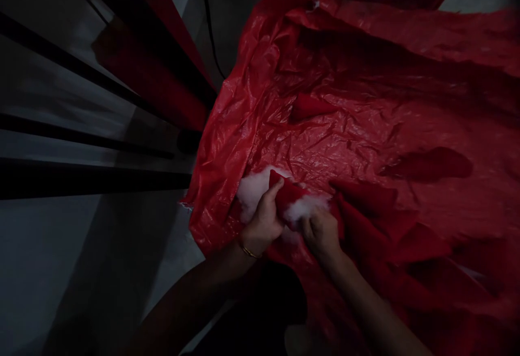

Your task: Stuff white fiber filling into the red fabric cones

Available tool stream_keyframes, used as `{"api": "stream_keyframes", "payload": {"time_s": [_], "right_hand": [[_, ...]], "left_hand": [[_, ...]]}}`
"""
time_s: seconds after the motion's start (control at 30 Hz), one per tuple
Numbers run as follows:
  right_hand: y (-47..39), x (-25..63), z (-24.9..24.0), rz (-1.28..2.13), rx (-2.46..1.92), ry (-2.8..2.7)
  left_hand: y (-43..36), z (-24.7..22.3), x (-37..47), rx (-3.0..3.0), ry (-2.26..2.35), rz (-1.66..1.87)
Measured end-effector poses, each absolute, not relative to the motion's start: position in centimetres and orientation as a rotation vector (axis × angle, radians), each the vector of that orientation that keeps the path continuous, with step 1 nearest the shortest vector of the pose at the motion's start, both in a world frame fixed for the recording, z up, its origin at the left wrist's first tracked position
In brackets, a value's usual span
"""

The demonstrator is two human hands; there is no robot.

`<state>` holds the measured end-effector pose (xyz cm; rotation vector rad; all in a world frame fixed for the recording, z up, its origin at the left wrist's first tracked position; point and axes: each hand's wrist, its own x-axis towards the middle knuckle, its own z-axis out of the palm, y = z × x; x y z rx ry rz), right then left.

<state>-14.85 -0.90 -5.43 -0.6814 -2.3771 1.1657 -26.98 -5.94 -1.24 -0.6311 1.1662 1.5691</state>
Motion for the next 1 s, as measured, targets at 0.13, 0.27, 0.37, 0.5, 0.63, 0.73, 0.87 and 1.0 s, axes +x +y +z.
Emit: {"api": "stream_keyframes", "payload": {"time_s": [0.13,0.27,0.37,0.5,0.63,0.73,0.87,1.0], "right_hand": [[-0.6,-15.3,-5.3,0.997,-1.01,-2.257],[0.1,-15.9,-3.7,0.88,-0.968,-2.249],[0.2,-16.0,-3.2,0.84,-0.689,-2.32],[0.2,-15.0,-3.0,0.823,-0.486,-2.519],[0.8,-14.3,-3.0,0.909,-0.288,-2.785],[1.3,-15.0,-3.6,0.993,-0.235,-2.869],[1.3,-15.8,-4.6,1.044,-0.412,-2.857],[0.6,-14.4,-3.9,1.023,-0.576,-2.505]], "left_hand": [[-5.2,-0.5,-26.2,-0.652,1.099,1.617],[-5.1,-0.3,-25.8,-0.553,1.145,1.64],[-5.0,-0.9,-26.2,-0.518,1.188,1.667],[-4.9,-1.0,-27.3,-0.45,1.263,1.715],[-5.2,-0.1,-27.3,-0.267,1.284,1.649],[-5.5,0.0,-26.5,-0.131,1.323,1.562],[-5.0,-1.0,-26.3,-0.266,1.316,1.611],[-4.7,-1.8,-27.6,-0.648,1.198,1.563]]}}
